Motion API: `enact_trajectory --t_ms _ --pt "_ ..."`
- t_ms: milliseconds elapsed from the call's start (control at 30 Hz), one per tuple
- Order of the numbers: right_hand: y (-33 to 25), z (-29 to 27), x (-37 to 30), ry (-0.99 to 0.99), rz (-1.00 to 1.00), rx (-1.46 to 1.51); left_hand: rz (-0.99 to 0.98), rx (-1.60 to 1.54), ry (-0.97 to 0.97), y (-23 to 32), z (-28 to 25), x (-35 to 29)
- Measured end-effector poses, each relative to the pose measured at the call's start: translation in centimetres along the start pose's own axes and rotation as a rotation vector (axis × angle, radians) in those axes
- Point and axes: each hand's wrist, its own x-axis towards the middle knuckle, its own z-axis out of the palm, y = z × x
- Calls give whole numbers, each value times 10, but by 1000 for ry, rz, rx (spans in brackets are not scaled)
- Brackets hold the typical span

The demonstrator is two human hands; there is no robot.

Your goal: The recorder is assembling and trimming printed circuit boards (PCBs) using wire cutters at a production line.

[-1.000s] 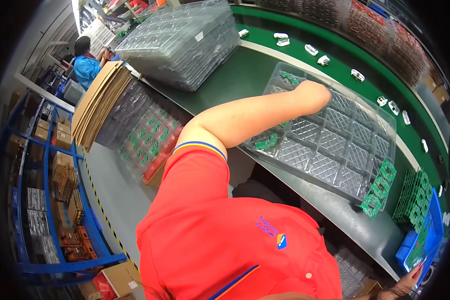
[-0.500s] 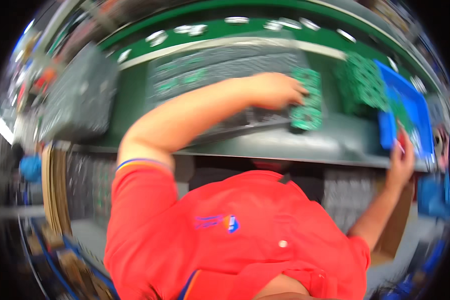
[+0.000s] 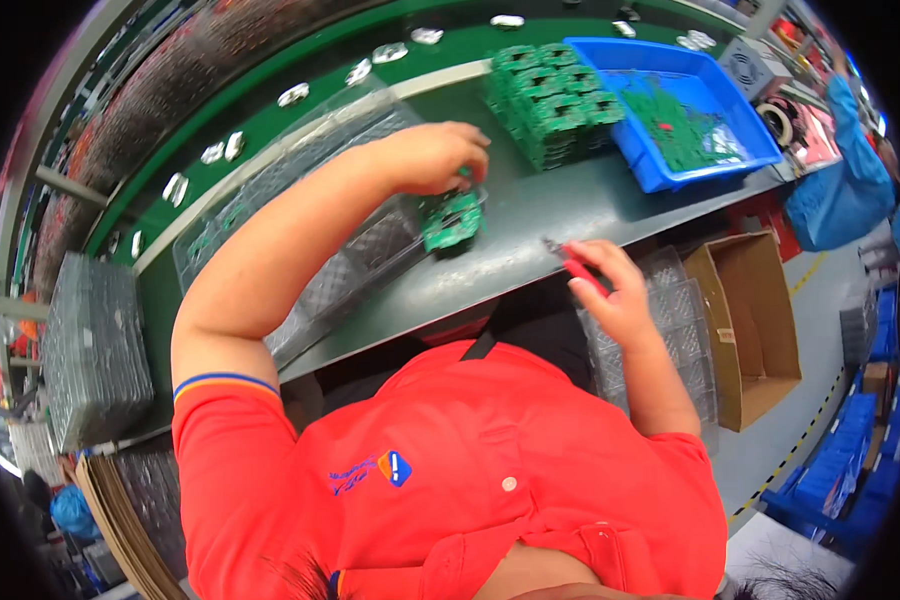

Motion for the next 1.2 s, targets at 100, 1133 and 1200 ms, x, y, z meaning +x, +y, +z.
enact_trajectory --t_ms 100,1133,1200 --pt "0 5 -7 -33 57 56 3 -84 -146 4 -8 3" --pt "-43 41 41 -150 317 1083 -525 -1943 968 138 22 -96" --pt "-46 45 40 -181 320 1081 -472 -1893 1060 146 34 -101"
